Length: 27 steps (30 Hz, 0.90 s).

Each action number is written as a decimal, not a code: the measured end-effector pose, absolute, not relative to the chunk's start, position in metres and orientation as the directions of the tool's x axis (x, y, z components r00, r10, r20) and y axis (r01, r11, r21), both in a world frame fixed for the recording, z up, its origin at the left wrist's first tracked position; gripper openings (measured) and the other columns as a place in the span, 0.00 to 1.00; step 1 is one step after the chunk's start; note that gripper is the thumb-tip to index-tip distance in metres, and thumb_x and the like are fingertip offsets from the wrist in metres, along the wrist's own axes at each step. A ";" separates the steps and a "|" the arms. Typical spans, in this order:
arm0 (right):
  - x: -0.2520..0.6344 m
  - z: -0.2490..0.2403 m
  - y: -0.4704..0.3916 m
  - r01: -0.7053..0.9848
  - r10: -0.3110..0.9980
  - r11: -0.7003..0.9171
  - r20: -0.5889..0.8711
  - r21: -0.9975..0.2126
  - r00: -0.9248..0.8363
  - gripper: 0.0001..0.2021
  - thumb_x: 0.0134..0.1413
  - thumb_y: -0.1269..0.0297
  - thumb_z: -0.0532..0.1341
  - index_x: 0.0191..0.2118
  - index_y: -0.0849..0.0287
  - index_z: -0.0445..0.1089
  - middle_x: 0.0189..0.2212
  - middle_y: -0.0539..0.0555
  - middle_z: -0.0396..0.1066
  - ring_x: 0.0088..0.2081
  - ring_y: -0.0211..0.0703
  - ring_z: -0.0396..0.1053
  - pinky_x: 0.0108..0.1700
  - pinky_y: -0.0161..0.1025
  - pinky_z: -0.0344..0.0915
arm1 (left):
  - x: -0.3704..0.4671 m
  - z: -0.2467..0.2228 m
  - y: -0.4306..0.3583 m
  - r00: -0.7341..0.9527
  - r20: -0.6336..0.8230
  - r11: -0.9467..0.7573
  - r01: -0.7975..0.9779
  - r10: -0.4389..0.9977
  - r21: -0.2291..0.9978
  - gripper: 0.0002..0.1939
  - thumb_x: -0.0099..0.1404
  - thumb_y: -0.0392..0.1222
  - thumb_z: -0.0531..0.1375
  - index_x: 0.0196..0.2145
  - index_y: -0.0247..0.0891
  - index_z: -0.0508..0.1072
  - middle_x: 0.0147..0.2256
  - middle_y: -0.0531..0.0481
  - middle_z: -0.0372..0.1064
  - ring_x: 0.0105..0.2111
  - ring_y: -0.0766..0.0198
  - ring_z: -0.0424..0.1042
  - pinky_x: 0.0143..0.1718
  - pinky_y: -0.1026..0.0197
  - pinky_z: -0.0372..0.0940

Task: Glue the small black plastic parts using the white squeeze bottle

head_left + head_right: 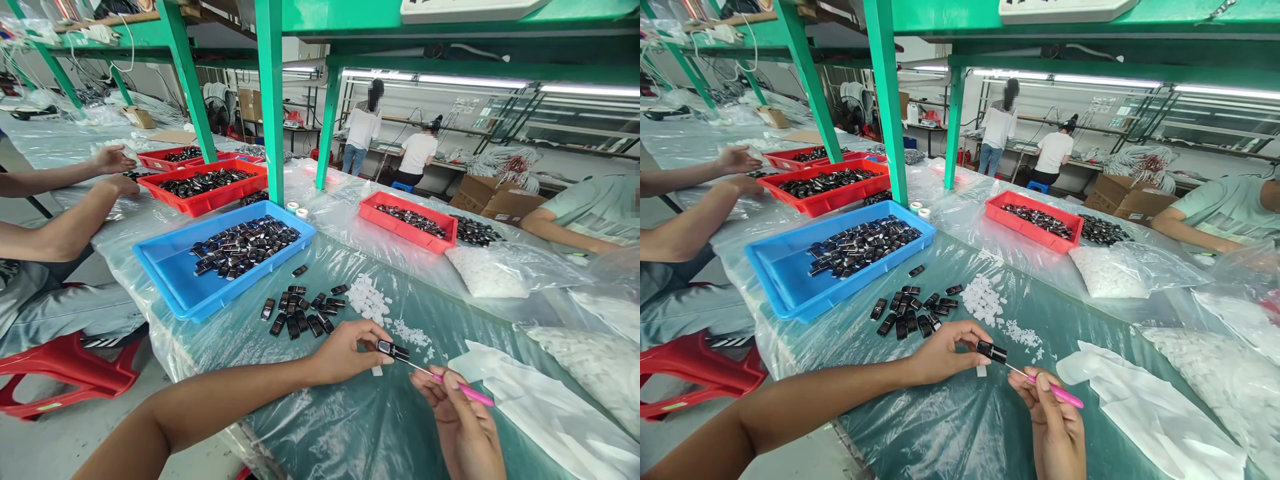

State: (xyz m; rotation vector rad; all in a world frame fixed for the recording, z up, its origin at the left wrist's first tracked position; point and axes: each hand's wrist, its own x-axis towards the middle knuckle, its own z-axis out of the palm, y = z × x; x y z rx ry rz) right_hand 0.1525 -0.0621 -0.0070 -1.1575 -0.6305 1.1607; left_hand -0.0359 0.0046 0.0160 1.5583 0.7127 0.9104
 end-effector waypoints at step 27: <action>0.149 -0.004 -0.062 -0.351 0.920 -0.001 -0.139 -0.936 0.367 0.11 0.46 0.55 0.64 0.31 0.57 0.75 0.31 0.53 0.75 0.35 0.47 0.73 0.46 0.49 0.66 | -0.036 0.014 0.006 0.525 0.165 -0.163 -0.051 0.835 0.985 0.17 0.55 0.47 0.63 0.38 0.32 0.70 0.29 0.46 0.70 0.30 0.63 0.70 0.32 0.64 0.63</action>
